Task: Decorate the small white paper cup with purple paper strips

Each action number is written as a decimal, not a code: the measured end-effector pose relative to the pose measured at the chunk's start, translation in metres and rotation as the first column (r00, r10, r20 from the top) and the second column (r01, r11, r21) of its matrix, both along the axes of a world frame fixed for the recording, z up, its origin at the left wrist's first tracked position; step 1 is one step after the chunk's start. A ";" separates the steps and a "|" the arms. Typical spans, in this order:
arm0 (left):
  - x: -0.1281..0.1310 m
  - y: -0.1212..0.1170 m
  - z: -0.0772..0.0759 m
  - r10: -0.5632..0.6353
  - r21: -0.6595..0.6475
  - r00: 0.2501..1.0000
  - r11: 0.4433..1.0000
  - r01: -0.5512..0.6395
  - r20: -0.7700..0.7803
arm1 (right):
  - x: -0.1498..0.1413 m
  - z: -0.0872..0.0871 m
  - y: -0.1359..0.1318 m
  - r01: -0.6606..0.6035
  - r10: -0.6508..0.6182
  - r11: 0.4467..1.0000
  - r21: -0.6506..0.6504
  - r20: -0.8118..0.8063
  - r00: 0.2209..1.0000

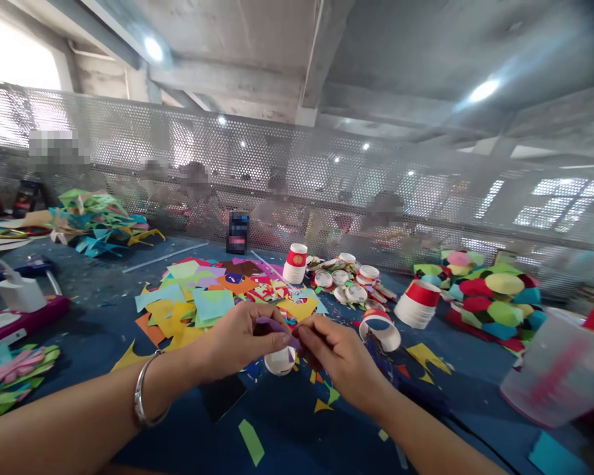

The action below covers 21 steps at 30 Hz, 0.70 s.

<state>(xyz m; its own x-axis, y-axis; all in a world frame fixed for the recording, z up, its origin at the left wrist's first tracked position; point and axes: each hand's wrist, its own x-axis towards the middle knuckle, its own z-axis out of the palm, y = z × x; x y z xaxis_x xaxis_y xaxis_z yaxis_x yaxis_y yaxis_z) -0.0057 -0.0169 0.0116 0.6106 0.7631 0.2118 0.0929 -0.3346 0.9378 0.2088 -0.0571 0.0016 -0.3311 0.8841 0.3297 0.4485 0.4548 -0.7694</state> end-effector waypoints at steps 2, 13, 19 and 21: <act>0.000 0.001 -0.001 0.040 0.025 0.999 0.999 -0.040 -0.005 | 0.000 0.001 -0.001 -0.004 0.003 1.000 -0.014 -0.040 0.999; 0.008 -0.002 -0.006 0.016 -0.169 0.998 0.986 -0.006 0.058 | -0.003 0.003 -0.004 0.012 -0.015 0.999 -0.036 -0.089 0.996; 0.009 -0.001 -0.006 -0.059 -0.282 0.985 0.954 0.104 0.163 | -0.003 0.001 -0.003 0.035 -0.036 0.999 -0.009 -0.089 0.995; 0.003 -0.001 -0.004 -0.116 -0.293 0.983 0.944 0.153 0.141 | -0.002 0.002 -0.003 0.044 -0.044 0.999 -0.002 -0.095 0.994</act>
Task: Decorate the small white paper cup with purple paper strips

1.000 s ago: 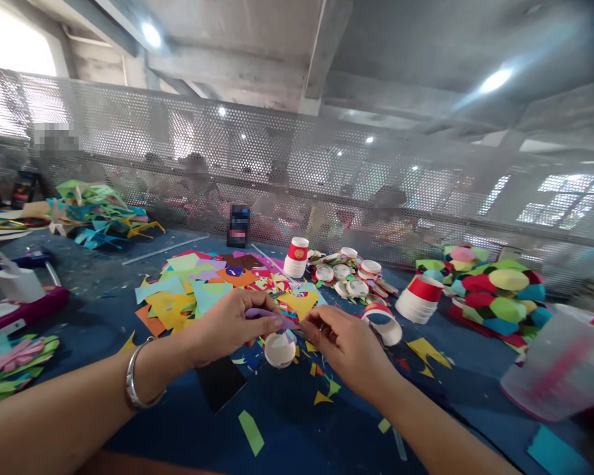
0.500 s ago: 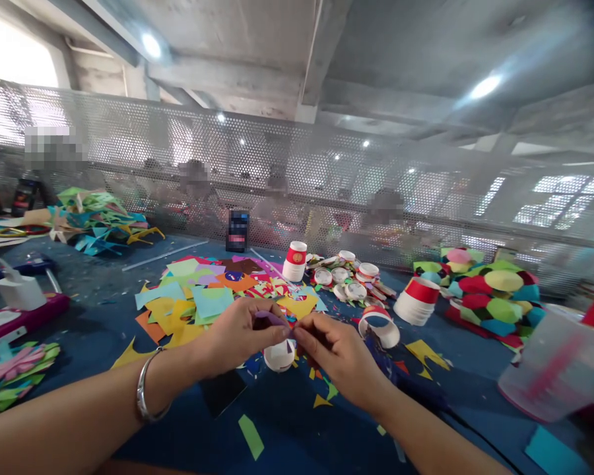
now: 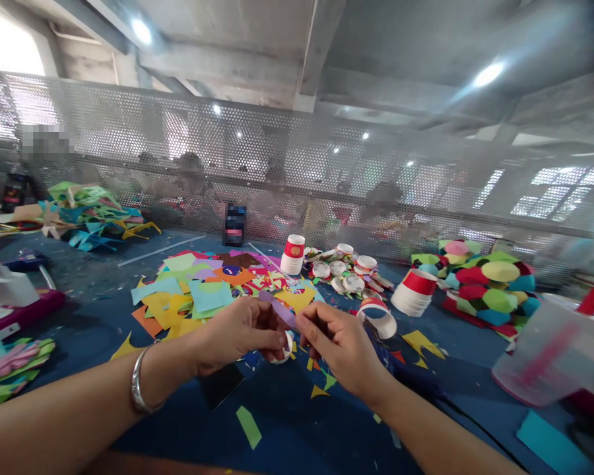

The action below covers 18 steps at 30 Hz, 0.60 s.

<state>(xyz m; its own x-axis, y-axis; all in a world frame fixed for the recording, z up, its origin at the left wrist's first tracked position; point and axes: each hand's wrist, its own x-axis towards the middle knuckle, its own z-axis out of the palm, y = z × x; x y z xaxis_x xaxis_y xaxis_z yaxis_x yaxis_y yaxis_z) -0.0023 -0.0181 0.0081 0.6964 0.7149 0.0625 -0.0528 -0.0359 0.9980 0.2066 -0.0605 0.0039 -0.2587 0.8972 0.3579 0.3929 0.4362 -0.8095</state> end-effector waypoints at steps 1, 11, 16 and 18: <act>-0.004 -0.001 0.002 -0.055 -0.010 0.998 0.998 0.054 -0.041 | 0.000 0.001 0.000 0.005 -0.005 1.000 -0.003 -0.008 1.000; -0.019 0.012 0.009 0.113 0.247 0.970 0.967 -0.059 -0.214 | 0.005 0.004 0.003 -0.072 0.071 0.983 -0.167 -0.013 0.997; -0.012 0.014 0.005 0.209 0.217 0.971 0.959 -0.181 -0.114 | 0.003 0.001 0.007 -0.085 0.093 0.976 -0.203 0.029 0.995; -0.008 0.012 0.002 0.228 0.216 0.970 0.955 -0.204 -0.090 | 0.002 0.001 0.008 -0.082 0.095 0.974 -0.211 0.053 0.994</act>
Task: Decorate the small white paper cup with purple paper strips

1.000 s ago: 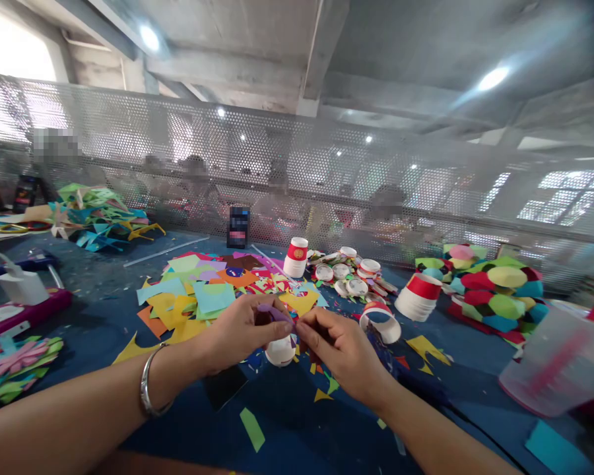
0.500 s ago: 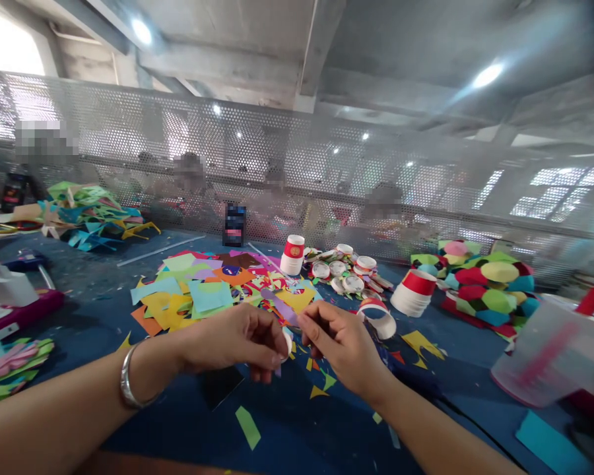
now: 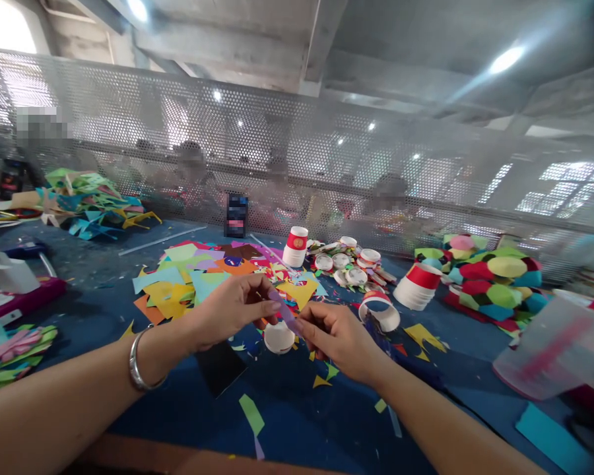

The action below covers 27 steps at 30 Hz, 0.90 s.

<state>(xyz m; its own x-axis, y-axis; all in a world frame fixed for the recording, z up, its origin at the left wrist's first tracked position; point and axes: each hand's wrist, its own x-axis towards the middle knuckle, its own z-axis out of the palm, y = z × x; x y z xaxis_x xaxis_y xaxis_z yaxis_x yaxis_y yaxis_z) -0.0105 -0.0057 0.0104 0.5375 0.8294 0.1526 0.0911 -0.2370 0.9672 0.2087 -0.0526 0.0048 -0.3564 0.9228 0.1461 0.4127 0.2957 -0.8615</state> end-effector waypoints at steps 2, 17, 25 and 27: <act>0.003 0.000 -0.002 0.005 -0.009 1.000 1.000 -0.005 0.026 | -0.001 0.000 0.000 -0.006 0.007 1.000 -0.015 0.019 1.000; 0.019 -0.053 -0.015 -0.184 0.147 0.891 0.953 0.266 -0.415 | 0.022 0.011 0.006 0.177 -0.173 0.975 0.136 -0.041 0.984; 0.036 -0.056 -0.033 -0.110 0.490 0.787 0.727 0.480 -0.608 | 0.032 0.011 0.006 0.164 -0.224 0.929 0.332 0.150 0.963; 0.036 -0.056 -0.032 -0.020 0.557 0.770 0.679 0.479 -0.638 | 0.039 0.014 0.009 0.180 -0.264 0.912 0.368 0.190 0.946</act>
